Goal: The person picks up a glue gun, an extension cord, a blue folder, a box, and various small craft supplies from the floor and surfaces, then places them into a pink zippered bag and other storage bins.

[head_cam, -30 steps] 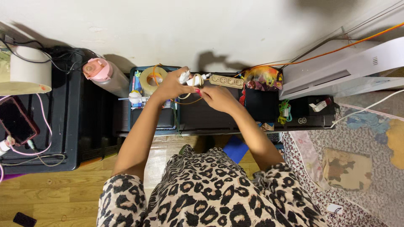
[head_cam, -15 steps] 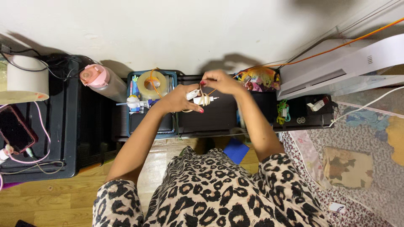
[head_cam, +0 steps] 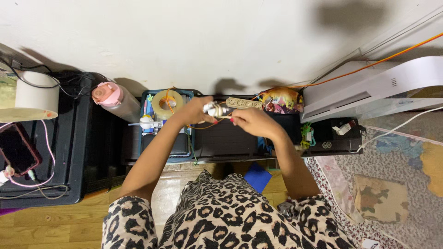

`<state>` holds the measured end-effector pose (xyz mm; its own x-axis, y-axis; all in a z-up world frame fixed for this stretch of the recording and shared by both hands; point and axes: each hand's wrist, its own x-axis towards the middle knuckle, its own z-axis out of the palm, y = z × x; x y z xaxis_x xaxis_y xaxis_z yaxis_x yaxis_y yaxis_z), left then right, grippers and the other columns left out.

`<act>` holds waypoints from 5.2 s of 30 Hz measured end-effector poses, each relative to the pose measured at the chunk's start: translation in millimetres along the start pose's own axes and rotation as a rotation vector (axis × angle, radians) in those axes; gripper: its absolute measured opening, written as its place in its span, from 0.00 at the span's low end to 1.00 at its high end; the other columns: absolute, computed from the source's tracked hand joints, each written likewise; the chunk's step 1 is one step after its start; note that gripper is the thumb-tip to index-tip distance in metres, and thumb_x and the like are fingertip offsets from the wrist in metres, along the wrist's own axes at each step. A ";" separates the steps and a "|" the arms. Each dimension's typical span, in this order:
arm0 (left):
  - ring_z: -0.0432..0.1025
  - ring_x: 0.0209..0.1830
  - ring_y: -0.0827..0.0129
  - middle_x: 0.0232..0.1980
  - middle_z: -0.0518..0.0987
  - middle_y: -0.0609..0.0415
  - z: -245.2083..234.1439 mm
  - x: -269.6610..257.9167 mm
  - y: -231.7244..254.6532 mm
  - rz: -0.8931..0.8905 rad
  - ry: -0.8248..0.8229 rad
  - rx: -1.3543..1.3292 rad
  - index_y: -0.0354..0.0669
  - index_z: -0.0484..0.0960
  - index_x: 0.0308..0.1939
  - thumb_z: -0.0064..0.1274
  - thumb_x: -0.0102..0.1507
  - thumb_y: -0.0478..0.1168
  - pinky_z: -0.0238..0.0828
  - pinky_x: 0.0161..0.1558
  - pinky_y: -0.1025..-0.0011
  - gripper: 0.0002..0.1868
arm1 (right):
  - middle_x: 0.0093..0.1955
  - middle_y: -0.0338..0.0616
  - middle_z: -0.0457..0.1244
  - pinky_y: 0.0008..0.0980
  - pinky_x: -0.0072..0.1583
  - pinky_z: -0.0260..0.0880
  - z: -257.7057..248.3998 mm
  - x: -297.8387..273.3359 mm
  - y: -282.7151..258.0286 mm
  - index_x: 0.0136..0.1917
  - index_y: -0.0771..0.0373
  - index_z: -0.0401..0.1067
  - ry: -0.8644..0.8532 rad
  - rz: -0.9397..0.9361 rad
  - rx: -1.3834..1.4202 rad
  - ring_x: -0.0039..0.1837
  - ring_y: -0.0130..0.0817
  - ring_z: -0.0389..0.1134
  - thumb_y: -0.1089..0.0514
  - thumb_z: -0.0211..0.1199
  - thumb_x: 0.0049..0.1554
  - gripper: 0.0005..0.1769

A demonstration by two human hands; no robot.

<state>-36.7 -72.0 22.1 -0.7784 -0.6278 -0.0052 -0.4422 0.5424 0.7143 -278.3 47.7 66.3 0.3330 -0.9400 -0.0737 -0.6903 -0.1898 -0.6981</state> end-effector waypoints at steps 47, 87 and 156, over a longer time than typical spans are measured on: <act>0.68 0.35 0.79 0.38 0.77 0.60 81.0 12.0 -9.4 -0.190 0.192 -0.901 0.40 0.77 0.46 0.71 0.59 0.40 0.68 0.36 0.76 0.19 | 0.49 0.39 0.65 0.28 0.48 0.64 117.2 26.2 110.8 0.58 0.65 0.71 0.479 0.052 1.366 0.46 0.27 0.64 0.67 0.53 0.62 0.12; 0.65 0.64 0.35 0.67 0.60 0.32 277.7 -112.9 192.6 0.395 -0.412 -0.327 0.35 0.56 0.75 0.56 0.59 0.28 0.67 0.61 0.53 0.41 | 0.58 0.41 0.67 0.33 0.58 0.74 271.8 -249.8 24.2 0.64 0.58 0.63 1.844 0.330 1.464 0.57 0.31 0.71 0.61 0.53 0.61 0.17; 0.79 0.39 0.46 0.36 0.83 0.38 1245.5 4.9 -92.1 0.086 -0.893 0.408 0.34 0.86 0.38 0.57 0.60 0.59 0.74 0.40 0.53 0.27 | 0.49 0.49 0.69 0.37 0.57 0.72 800.4 -687.7 718.4 0.57 0.67 0.64 1.849 1.431 0.623 0.53 0.41 0.71 0.52 0.71 0.54 0.26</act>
<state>-554.9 570.3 -915.3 -0.7913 -0.0156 -0.6113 -0.3573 0.8231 0.4414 -489.2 784.6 -954.5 -0.8719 0.3893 -0.2971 0.4148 0.2647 -0.8706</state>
